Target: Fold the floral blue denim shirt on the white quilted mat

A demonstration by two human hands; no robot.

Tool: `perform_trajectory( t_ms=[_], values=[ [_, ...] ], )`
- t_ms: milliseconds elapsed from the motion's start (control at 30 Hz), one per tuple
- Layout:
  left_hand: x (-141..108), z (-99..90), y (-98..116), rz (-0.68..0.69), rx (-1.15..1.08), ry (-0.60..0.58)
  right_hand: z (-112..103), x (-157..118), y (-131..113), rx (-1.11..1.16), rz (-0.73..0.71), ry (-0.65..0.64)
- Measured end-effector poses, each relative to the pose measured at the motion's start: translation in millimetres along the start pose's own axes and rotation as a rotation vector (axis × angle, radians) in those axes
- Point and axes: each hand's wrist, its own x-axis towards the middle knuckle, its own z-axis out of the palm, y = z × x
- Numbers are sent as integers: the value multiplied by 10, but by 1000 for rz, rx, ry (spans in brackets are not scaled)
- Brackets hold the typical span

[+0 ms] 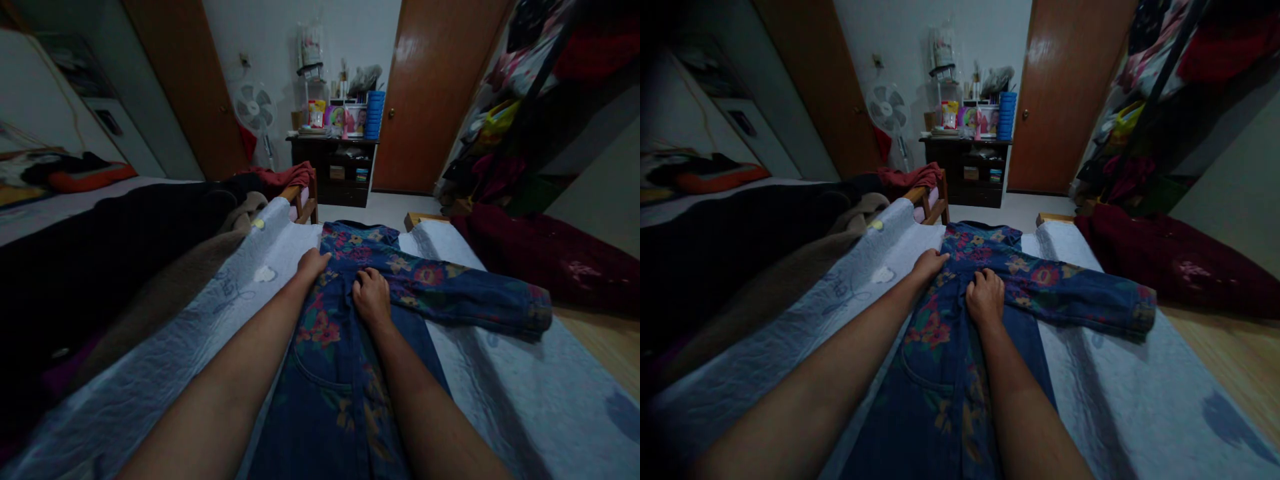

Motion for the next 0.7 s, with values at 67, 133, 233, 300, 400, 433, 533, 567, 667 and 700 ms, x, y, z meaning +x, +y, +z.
perform_trajectory(
  t_ms=[67, 133, 233, 300, 400, 433, 533, 567, 667, 700],
  values=[
    [22, 60, 94, -23, 41, 27, -7, 10, -2, 6, 4, -1],
    [9, 122, 152, -36, 73, 77, -11, 12, -5, 12, 9, -3],
    [-36, 191, 151, -32, 100, 143, -9, 8, -4, 25, 15, -12],
    [-65, 217, 112, -18, 146, 167, -10, 5, -7, 30, 15, -23],
    [-83, 242, 62, 26, 269, 204, -16, 0, -23, 15, 10, -54],
    [-79, 251, 56, 55, 305, 243, -18, -2, -31, 5, 11, -64],
    [-21, 289, 67, 251, 348, 362, -18, -6, -49, -14, 14, -88],
    [15, 307, 73, 353, 352, 339, -17, -7, -51, -16, 12, -91],
    [165, 373, 74, 586, 360, 113, -9, -8, -49, -23, 3, -97],
    [223, 394, 68, 609, 365, 49, -6, -8, -47, -28, 0, -97]
  ],
)
